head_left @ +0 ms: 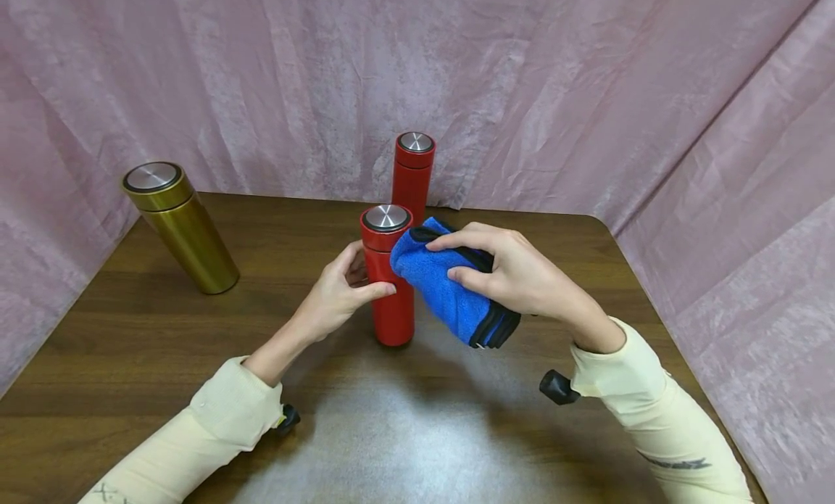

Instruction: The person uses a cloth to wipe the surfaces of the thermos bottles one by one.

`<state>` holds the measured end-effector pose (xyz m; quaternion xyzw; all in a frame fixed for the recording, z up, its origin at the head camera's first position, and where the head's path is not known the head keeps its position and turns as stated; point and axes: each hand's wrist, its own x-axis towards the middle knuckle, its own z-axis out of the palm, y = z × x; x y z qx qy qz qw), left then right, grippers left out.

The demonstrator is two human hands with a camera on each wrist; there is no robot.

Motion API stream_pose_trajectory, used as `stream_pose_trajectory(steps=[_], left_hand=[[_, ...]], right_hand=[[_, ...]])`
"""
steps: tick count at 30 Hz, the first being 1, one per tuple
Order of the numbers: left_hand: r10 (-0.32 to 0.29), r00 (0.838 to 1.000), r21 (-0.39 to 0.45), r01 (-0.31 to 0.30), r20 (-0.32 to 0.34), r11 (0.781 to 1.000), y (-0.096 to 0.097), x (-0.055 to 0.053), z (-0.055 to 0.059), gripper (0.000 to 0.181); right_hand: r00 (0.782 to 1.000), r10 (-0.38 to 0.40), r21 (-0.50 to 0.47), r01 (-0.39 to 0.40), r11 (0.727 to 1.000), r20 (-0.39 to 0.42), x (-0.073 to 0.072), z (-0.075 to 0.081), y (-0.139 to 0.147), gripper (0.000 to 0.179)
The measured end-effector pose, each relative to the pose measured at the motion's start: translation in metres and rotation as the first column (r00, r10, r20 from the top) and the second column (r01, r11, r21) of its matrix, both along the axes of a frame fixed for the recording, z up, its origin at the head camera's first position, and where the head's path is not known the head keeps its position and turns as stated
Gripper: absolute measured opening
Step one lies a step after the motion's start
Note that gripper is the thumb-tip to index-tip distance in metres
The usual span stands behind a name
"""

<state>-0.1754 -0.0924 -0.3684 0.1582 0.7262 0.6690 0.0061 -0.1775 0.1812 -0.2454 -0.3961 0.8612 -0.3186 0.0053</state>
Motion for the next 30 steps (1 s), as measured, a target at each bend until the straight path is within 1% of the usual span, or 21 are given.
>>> stream_pose_trajectory(steps=[4, 8, 12, 15, 18, 20, 22, 26, 30], left_hand=[[0.01, 1.0, 0.002, -0.01, 0.009, 1.0, -0.001, 0.0, -0.001, 0.071], [0.024, 1.0, 0.009, -0.024, 0.019, 1.0, -0.002, -0.001, -0.001, 0.071], [0.037, 0.999, 0.014, -0.037, 0.021, 0.999, -0.003, -0.002, -0.001, 0.071], [0.031, 0.999, 0.018, -0.032, 0.026, 0.999, -0.003, -0.002, -0.001, 0.071], [0.023, 0.999, 0.013, -0.024, 0.029, 1.0, -0.003, -0.003, -0.001, 0.071], [0.023, 0.999, 0.008, -0.023, 0.025, 1.0, -0.003, -0.003, -0.001, 0.071], [0.024, 0.999, 0.003, -0.024, 0.021, 1.0, -0.003, -0.003, -0.001, 0.071], [0.031, 0.999, -0.006, -0.031, 0.024, 1.0, -0.004, -0.004, 0.0, 0.071], [0.047, 0.998, -0.005, -0.047, 0.034, 0.999, -0.005, -0.004, -0.001, 0.068]], right_hand=[[0.999, -0.03, -0.108, 0.026, 0.994, -0.041, 0.0, 0.003, -0.003, 0.039], [0.995, -0.052, -0.228, 0.032, 0.973, -0.082, 0.0, 0.001, -0.006, 0.04], [0.984, -0.07, -0.347, 0.009, 0.938, -0.163, -0.001, -0.009, -0.011, 0.042], [0.964, -0.081, -0.392, -0.025, 0.92, -0.252, -0.002, -0.02, -0.018, 0.043], [0.942, -0.089, -0.39, -0.047, 0.92, -0.325, -0.002, -0.033, -0.024, 0.043], [0.929, -0.093, -0.375, -0.051, 0.926, -0.358, -0.003, -0.042, -0.027, 0.043], [0.921, -0.097, -0.359, -0.048, 0.932, -0.376, -0.004, -0.051, -0.029, 0.043], [0.918, -0.089, -0.322, -0.044, 0.946, -0.387, -0.006, -0.067, -0.03, 0.041], [0.928, -0.052, -0.264, -0.051, 0.963, -0.368, -0.006, -0.082, -0.029, 0.04]])
